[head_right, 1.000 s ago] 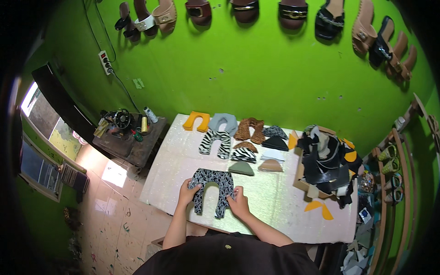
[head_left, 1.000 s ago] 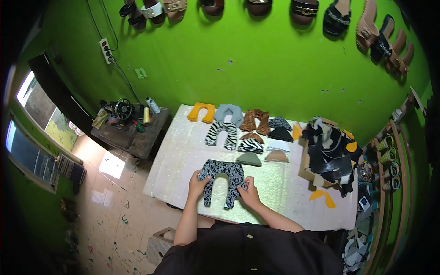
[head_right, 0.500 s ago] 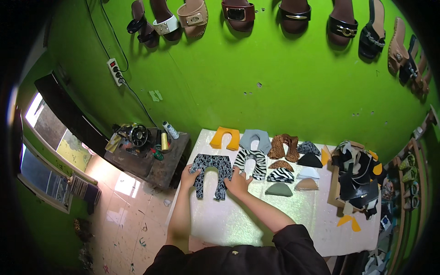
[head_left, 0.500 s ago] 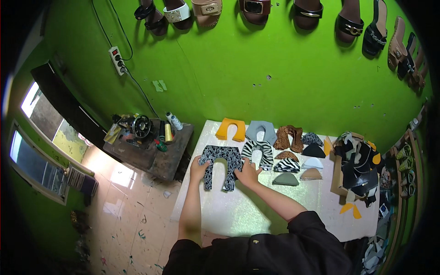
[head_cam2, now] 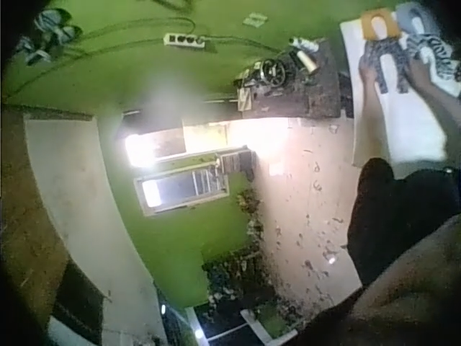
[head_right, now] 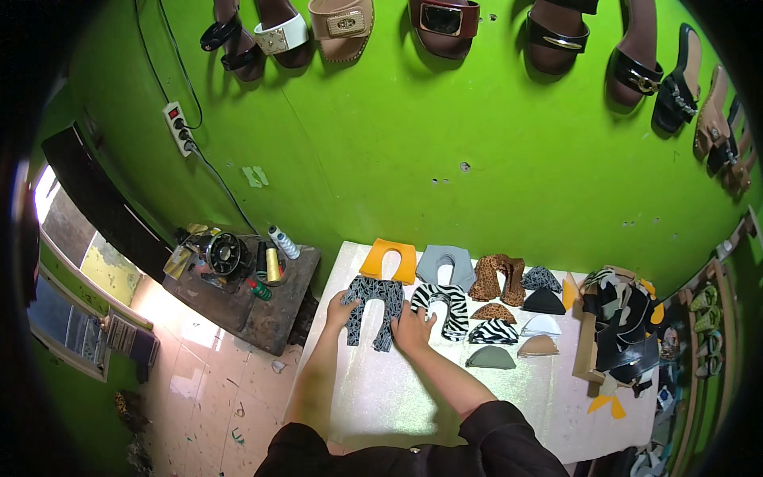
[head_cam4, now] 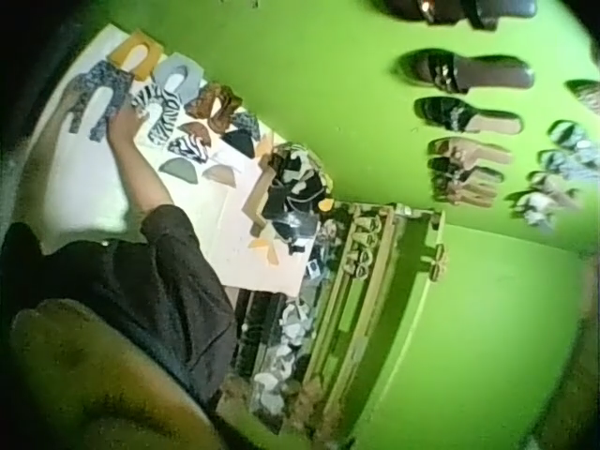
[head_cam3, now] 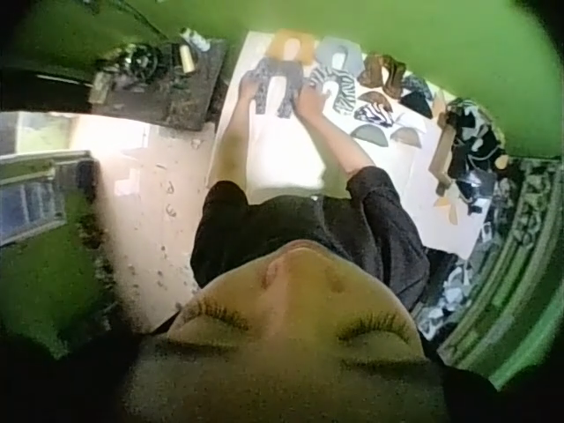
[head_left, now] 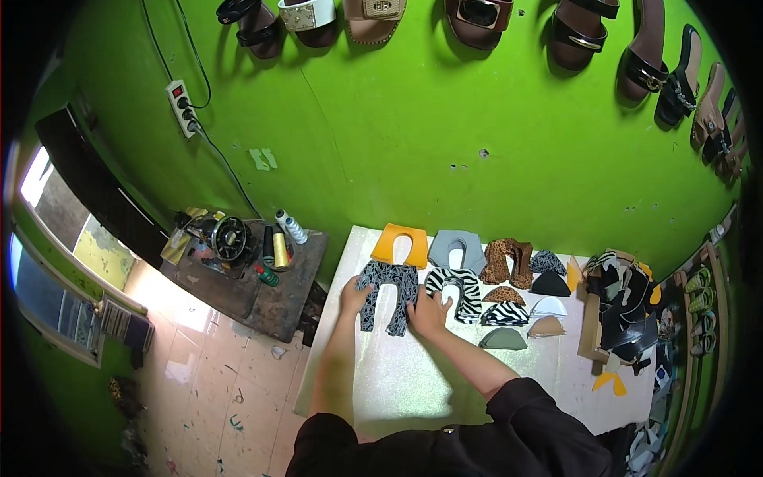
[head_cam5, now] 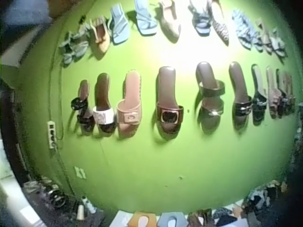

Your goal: Organizing and sorting various cut-out shoe upper components and materials on a workbench.

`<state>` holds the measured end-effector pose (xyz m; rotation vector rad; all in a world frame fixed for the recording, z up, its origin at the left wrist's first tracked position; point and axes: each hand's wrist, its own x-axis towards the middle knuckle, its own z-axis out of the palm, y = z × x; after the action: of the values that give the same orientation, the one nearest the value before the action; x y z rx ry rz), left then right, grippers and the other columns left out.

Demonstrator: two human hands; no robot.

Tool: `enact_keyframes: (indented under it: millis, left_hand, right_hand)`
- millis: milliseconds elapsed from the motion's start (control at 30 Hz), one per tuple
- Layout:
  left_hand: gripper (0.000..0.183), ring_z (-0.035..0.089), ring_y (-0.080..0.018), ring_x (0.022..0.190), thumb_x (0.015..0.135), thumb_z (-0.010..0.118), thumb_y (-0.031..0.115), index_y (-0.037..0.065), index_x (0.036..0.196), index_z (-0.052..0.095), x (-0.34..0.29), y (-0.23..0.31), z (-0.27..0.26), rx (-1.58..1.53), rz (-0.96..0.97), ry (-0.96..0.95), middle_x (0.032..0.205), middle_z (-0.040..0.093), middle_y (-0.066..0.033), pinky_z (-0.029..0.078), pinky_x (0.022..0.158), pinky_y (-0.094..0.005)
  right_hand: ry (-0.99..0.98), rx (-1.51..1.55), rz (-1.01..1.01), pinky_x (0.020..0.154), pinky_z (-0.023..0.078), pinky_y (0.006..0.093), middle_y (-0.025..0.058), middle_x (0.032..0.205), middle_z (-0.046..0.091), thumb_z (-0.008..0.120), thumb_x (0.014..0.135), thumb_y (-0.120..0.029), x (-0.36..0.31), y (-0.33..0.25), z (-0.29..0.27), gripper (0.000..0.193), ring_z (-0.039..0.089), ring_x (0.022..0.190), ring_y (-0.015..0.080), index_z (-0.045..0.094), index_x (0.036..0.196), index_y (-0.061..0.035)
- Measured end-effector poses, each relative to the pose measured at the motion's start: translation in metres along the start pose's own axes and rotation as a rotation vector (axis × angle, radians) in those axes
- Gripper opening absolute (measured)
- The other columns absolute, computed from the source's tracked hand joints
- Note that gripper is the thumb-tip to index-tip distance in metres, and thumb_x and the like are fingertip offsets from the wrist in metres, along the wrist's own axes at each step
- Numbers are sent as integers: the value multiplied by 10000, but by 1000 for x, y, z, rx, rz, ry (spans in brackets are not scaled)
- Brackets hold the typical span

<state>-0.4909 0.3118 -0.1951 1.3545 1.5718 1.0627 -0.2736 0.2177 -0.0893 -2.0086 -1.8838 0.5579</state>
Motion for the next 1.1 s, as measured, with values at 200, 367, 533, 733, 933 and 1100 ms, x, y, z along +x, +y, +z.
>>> enact_keyframes:
  millis: [200,367,533,733,933,1100]
  left_hand:
    - [556,573,-292,1033,730,726,305,52,1195,555,-14,25,2,92,-119,-10,1098,616,-157,430,895,-379]
    - [551,401,-303,1183,766,668,334,177,1269,506,-43,69,11,591,-152,267,1234,497,-91,268,989,-497]
    - [480,375,-294,1196,780,631,267,183,1243,533,-77,88,30,464,88,440,1238,478,-79,239,1007,-461]
    - [398,390,-289,1215,823,561,234,183,1219,562,-163,112,71,533,389,180,1275,474,-107,240,990,-494]
    - [460,318,-223,1320,890,392,169,111,1346,398,-163,85,94,1089,390,-141,1429,360,-48,183,1018,-602]
    - [509,270,-198,1348,874,346,145,97,1381,355,-155,78,103,1321,397,-162,1462,310,-17,119,1071,-561]
  right_hand:
    - [90,-12,-61,981,202,508,204,1373,313,585,800,-291,-7,-4,9,689,274,1264,321,292,1353,-1]
    - [-57,-148,-235,990,180,595,115,1450,273,525,845,-342,-13,7,-5,604,251,1315,320,330,1365,-106]
    - [40,18,-433,1012,217,544,128,1429,317,488,875,-367,-35,19,-28,540,287,1305,341,384,1339,-110]
    - [218,290,-406,968,312,436,191,1223,468,543,845,-266,-129,77,-27,384,417,1156,345,523,1177,-74]
    - [289,418,-131,915,354,413,164,1103,518,554,827,-211,-208,142,-36,254,469,1038,332,592,1032,-65]
    - [415,449,-25,893,375,407,171,1085,520,554,827,-163,-234,178,-66,225,485,1020,333,589,1009,-36]
